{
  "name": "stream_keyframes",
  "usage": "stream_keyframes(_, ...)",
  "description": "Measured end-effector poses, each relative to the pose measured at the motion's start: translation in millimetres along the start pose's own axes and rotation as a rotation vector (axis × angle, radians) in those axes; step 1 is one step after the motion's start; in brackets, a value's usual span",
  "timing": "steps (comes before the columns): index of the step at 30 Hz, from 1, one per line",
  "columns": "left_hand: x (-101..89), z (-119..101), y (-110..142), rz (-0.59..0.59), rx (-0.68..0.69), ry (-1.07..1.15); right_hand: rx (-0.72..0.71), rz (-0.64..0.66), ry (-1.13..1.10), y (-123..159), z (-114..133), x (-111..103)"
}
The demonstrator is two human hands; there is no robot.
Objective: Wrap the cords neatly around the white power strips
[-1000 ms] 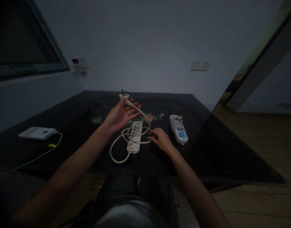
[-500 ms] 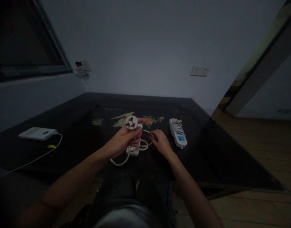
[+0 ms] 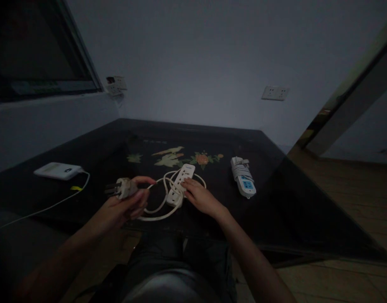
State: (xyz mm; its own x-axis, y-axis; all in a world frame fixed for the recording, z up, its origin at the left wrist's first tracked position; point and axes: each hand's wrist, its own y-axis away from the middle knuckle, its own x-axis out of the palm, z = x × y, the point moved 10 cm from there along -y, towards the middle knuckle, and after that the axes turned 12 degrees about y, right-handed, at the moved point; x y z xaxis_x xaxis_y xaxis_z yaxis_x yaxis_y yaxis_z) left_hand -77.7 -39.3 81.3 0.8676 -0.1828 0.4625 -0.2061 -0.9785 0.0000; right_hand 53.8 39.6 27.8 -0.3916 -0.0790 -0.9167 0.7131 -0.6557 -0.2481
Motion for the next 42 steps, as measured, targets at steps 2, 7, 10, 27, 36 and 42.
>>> stream_keyframes(2,-13.8,-5,9,-0.048,0.002,0.012,0.001,0.041,0.08,-1,5,6)
stream_keyframes(7,-40.8,-24,28,-0.131,0.081,0.055,0.05,0.07,0.253,-1,10,16)
stream_keyframes(10,-51.2,-18,34,-0.145,0.053,-0.005,0.06,0.014,0.299,1,11,17)
stream_keyframes(27,-191.7,-67,-11,-0.536,0.228,-0.413,0.075,0.031,0.337,9,-3,6)
stream_keyframes(36,-252.0,-16,-88,-0.472,-0.188,-0.829,0.033,-0.023,0.293,26,-13,-2)
stream_keyframes(42,-249.3,-31,-101,-0.462,-0.226,-1.331,0.083,-0.073,0.274,25,-14,0)
